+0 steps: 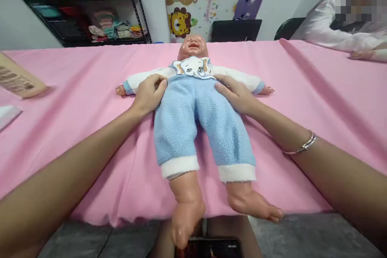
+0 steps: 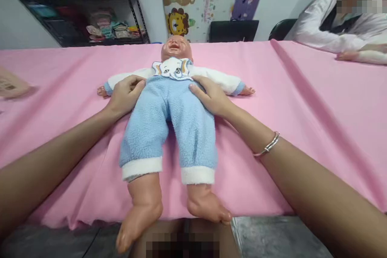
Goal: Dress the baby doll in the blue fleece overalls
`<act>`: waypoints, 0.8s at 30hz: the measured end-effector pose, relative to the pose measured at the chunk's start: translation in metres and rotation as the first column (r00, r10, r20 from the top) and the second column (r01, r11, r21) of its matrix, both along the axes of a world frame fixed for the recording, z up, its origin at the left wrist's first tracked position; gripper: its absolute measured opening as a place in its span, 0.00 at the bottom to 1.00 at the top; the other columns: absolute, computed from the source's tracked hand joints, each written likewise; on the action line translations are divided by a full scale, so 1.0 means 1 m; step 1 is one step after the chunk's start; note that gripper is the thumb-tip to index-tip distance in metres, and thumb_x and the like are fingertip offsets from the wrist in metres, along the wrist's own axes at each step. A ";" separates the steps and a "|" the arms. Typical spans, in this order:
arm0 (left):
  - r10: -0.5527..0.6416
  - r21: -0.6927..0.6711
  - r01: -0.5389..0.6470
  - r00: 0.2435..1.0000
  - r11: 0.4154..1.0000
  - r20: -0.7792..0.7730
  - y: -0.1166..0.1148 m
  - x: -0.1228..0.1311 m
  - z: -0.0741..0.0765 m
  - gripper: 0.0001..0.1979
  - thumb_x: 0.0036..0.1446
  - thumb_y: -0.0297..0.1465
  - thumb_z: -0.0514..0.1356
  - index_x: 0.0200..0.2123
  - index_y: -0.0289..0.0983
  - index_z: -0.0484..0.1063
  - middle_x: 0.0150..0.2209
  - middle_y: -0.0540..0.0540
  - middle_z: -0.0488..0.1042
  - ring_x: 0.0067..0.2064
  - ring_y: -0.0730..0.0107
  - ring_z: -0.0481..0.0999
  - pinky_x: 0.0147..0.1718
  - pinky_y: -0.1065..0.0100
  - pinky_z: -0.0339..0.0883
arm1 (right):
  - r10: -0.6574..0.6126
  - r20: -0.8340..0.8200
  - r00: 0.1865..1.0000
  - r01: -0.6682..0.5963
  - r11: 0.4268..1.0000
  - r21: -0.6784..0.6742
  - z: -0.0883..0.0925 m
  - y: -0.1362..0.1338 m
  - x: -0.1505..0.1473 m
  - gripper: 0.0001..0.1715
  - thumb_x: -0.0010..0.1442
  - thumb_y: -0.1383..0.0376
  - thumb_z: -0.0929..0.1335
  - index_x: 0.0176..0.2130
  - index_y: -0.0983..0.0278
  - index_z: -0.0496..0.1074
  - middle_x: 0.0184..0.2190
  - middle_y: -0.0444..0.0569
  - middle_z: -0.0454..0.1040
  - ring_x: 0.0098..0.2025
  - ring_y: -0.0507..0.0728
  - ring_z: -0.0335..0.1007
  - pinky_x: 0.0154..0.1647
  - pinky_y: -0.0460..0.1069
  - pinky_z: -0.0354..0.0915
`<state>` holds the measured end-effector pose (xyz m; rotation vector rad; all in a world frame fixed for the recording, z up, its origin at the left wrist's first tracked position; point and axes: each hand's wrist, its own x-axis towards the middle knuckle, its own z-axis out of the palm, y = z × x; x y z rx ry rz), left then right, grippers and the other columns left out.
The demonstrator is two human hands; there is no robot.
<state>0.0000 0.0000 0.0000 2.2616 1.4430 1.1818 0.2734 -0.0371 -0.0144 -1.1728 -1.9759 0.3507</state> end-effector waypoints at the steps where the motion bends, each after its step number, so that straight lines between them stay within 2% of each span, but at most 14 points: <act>1: -0.001 0.004 0.001 1.000 1.000 0.005 -0.001 0.001 0.000 0.13 0.59 0.32 0.52 0.39 0.32 0.74 0.40 0.44 0.77 0.42 0.67 0.74 0.47 0.66 0.67 | -0.003 -0.001 1.000 0.003 1.000 0.004 0.000 0.000 0.000 0.46 0.61 0.37 0.56 0.57 0.69 0.67 0.56 0.57 0.67 0.59 0.63 0.63 0.64 0.60 0.57; 6: 0.009 0.015 -0.009 1.000 1.000 0.022 -0.004 0.002 0.001 0.11 0.58 0.30 0.54 0.38 0.34 0.74 0.40 0.45 0.77 0.40 0.69 0.74 0.46 0.68 0.68 | -0.011 -0.001 1.000 0.011 1.000 0.010 0.000 -0.001 -0.001 0.43 0.61 0.37 0.56 0.56 0.66 0.68 0.56 0.56 0.67 0.59 0.63 0.63 0.63 0.60 0.57; 24: 0.002 -0.008 -0.002 1.000 1.000 0.020 -0.004 0.001 0.002 0.09 0.59 0.30 0.55 0.39 0.35 0.74 0.40 0.46 0.77 0.40 0.70 0.74 0.47 0.69 0.68 | -0.016 -0.006 1.000 0.016 1.000 0.005 0.001 -0.002 -0.001 0.43 0.61 0.37 0.56 0.56 0.66 0.68 0.56 0.55 0.67 0.59 0.63 0.63 0.63 0.60 0.57</act>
